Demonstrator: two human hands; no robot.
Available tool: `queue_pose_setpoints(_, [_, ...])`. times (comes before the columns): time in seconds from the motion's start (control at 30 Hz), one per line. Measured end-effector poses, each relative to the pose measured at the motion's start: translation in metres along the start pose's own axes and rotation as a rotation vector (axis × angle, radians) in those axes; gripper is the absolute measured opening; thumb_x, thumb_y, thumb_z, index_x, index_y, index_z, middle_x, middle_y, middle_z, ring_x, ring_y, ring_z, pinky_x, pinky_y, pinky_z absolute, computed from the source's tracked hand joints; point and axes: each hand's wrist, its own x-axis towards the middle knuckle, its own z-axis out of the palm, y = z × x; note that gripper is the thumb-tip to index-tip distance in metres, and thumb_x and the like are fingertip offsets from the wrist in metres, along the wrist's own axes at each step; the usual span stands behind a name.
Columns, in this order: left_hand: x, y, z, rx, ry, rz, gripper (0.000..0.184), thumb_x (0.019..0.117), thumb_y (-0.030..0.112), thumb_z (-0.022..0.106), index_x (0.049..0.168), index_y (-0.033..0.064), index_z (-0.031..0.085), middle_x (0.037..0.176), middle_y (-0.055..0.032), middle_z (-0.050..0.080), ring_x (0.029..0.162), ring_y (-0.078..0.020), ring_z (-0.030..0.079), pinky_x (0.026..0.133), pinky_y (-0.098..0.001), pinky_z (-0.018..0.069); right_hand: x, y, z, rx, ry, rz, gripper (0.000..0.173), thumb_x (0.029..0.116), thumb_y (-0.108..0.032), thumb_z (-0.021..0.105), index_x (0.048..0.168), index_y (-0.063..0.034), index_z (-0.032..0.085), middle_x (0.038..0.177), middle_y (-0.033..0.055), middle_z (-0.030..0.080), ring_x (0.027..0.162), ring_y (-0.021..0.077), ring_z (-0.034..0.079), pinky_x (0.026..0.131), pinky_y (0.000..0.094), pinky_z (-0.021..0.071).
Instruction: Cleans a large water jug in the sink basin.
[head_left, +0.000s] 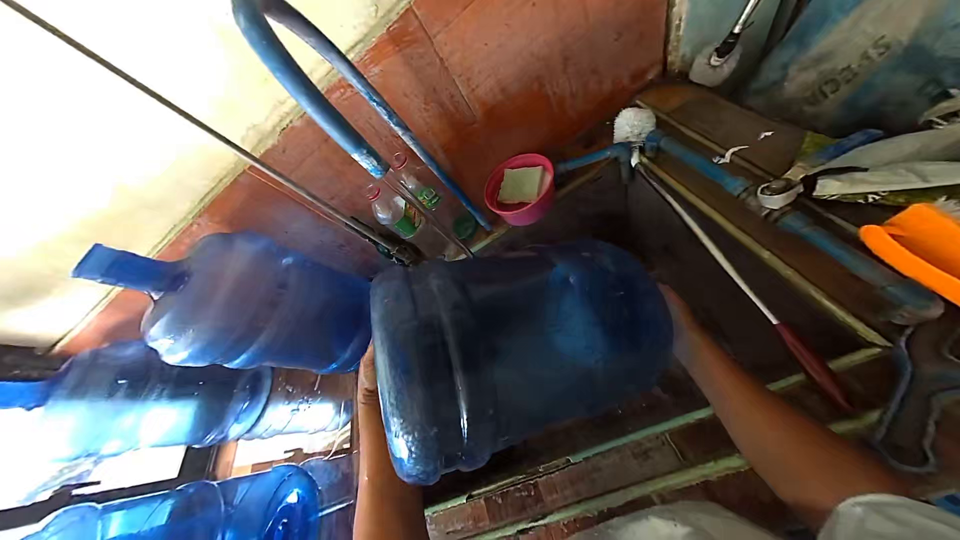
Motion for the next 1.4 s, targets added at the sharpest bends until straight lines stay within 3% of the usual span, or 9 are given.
queue_pose_setpoints(0.07, [0.019, -0.005, -0.018, -0.15, -0.088, -0.12, 0.027, 0.1068, 0.021, 0.044, 0.111, 0.0158, 0.069, 0.099, 0.0031, 0.078, 0.094, -0.0037, 0.072, 0.086, -0.0251, 0.0599, -0.007, -0.005, 0.002, -0.116, -0.013, 0.022, 0.035, 0.1108, -0.021, 0.041, 0.135, 0.002, 0.051, 0.118, 0.0145, 0.061, 0.1, 0.0156, 0.06, 0.087, 0.0344, 0.0521])
queue_pose_setpoints(0.27, [0.01, 0.022, 0.001, 0.267, 0.272, -0.216, 0.042, 0.1136, 0.028, 0.02, 0.122, 0.0084, 0.056, 0.096, 0.0007, 0.07, 0.086, -0.0043, 0.068, 0.077, -0.0244, 0.0586, -0.004, 0.004, 0.009, -0.713, -0.167, 0.259, 0.047, 0.112, -0.033, 0.041, 0.139, 0.0028, 0.051, 0.125, 0.0249, 0.058, 0.099, 0.0298, 0.06, 0.085, 0.0452, 0.051])
queue_pose_setpoints(0.4, [-0.011, 0.011, -0.009, 0.499, 0.292, -0.122, 0.064, 0.111, 0.044, 0.008, 0.15, 0.0017, 0.036, 0.14, -0.0117, 0.055, 0.123, -0.0125, 0.056, 0.104, -0.0337, 0.0485, 0.004, 0.009, 0.008, -0.902, -0.273, 0.303, 0.063, 0.1102, -0.05, 0.038, 0.137, 0.0049, 0.056, 0.13, 0.0295, 0.059, 0.109, 0.0387, 0.062, 0.092, 0.0543, 0.0502])
queue_pose_setpoints(0.47, [-0.025, 0.004, -0.014, 0.67, 0.314, -0.159, 0.062, 0.1114, 0.039, 0.022, 0.154, -0.0041, 0.031, 0.152, -0.0222, 0.044, 0.137, -0.021, 0.048, 0.115, -0.0376, 0.0398, 0.002, 0.011, 0.006, -0.984, -0.326, 0.296, 0.065, 0.1101, -0.051, 0.037, 0.138, 0.0046, 0.056, 0.133, 0.0304, 0.058, 0.114, 0.0408, 0.061, 0.096, 0.0569, 0.0483])
queue_pose_setpoints(0.63, [-0.042, -0.043, -0.039, 0.743, 0.519, -0.484, 0.061, 0.1071, 0.044, 0.05, 0.14, -0.0072, 0.052, 0.132, -0.0284, 0.059, 0.121, -0.0338, 0.059, 0.103, -0.0515, 0.0463, 0.011, 0.017, 0.003, -1.126, -0.409, 0.275, 0.061, 0.1103, -0.05, 0.037, 0.145, -0.0017, 0.051, 0.137, 0.0314, 0.055, 0.114, 0.0446, 0.062, 0.094, 0.0594, 0.0505])
queue_pose_setpoints(0.9, [-0.056, -0.14, -0.061, 0.489, 0.682, -0.864, 0.069, 0.1074, 0.048, 0.048, 0.139, -0.0131, 0.049, 0.142, -0.0331, 0.051, 0.132, -0.0413, 0.051, 0.11, -0.0557, 0.0405, -0.012, -0.003, 0.009, -1.066, -0.3, -0.018, 0.047, 0.1094, -0.042, 0.047, 0.141, -0.0077, 0.052, 0.101, 0.0154, 0.059, 0.062, 0.0158, 0.052, 0.056, 0.0311, 0.0457])
queue_pose_setpoints(1.0, [-0.056, -0.176, -0.063, 0.432, 0.703, -0.943, 0.065, 0.1096, 0.044, 0.045, 0.139, -0.0138, 0.048, 0.146, -0.0335, 0.047, 0.137, -0.0419, 0.046, 0.113, -0.0549, 0.0368, -0.031, -0.014, 0.017, -1.06, -0.353, -0.266, 0.04, 0.1059, -0.034, 0.056, 0.132, -0.0039, 0.058, 0.095, 0.0102, 0.061, 0.065, 0.0098, 0.051, 0.057, 0.0271, 0.043])
queue_pose_setpoints(1.23, [-0.059, -0.243, -0.046, 0.327, 0.609, -1.123, 0.073, 0.1092, 0.051, 0.039, 0.151, -0.009, 0.038, 0.156, -0.0324, 0.037, 0.147, -0.0425, 0.036, 0.119, -0.0581, 0.0296, -0.066, -0.034, 0.078, -1.485, -0.475, -0.484, 0.049, 0.1004, -0.041, 0.063, 0.125, 0.0022, 0.065, 0.107, 0.0296, 0.068, 0.099, 0.0437, 0.065, 0.087, 0.0642, 0.0473])
queue_pose_setpoints(1.4, [-0.028, -0.25, -0.027, 0.21, 0.43, -1.063, 0.07, 0.1072, 0.055, 0.041, 0.145, -0.0035, 0.049, 0.144, -0.0289, 0.052, 0.134, -0.0402, 0.051, 0.111, -0.0583, 0.0402, -0.086, -0.019, 0.129, -1.687, -0.447, -0.542, 0.061, 0.0986, -0.054, 0.062, 0.13, -0.0013, 0.064, 0.111, 0.033, 0.068, 0.11, 0.0534, 0.063, 0.093, 0.0725, 0.0419])
